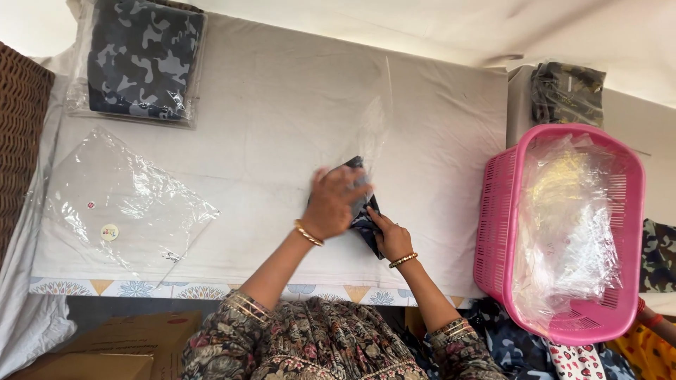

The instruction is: The person folds a pair of camouflage-patterned shorts on a table, aligning the edges and smoothing the fabric. They then place the folded shorts into a clear plastic bag and seal it.

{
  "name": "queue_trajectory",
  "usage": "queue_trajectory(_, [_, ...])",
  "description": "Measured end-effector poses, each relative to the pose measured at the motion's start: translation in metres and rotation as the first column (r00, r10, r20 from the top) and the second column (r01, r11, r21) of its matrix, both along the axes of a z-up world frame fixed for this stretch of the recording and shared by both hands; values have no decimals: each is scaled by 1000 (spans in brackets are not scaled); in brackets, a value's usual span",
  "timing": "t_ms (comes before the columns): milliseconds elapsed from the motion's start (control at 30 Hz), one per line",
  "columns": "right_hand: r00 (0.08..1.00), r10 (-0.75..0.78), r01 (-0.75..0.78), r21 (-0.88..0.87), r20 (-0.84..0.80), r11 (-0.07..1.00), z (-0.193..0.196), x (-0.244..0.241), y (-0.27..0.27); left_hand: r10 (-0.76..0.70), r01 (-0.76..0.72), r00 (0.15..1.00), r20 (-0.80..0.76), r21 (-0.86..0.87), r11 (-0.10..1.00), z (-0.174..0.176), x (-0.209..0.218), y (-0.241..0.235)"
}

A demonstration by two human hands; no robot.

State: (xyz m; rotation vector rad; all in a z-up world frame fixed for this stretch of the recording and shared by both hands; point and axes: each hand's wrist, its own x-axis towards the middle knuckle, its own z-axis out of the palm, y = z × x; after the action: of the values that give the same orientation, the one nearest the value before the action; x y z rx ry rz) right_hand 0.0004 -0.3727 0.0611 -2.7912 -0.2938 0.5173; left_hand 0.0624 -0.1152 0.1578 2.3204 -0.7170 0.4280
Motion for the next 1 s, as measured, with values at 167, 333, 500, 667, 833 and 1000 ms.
queue_trajectory(167, [980, -179, 153, 243, 87, 958, 9, -17, 16, 199, -102, 745, -636, 186, 977, -105, 13, 41])
queue_trajectory(333, [976, -191, 165, 219, 104, 962, 14, -19, 15, 181, -172, 754, -631, 76, 982, -171, 20, 28])
queue_trajectory(500, [935, -264, 191, 290, 237, 938, 5, -21, -9, 257, -220, 956, -144, 232, 947, -123, 26, 21])
queue_trajectory(667, [809, -517, 280, 590, 280, 757, -3, -18, 11, 131, -43, 974, -185, 419, 907, -50, 14, 3])
queue_trajectory(833, [779, -619, 477, 545, 102, 689, -13, -13, 52, -22, 223, 915, -404, 459, 860, -43, -16, -51])
queue_trajectory(1000, [811, -467, 270, 483, 353, 833, -55, -14, 48, -187, 417, 850, -492, 412, 810, -16, -57, -83])
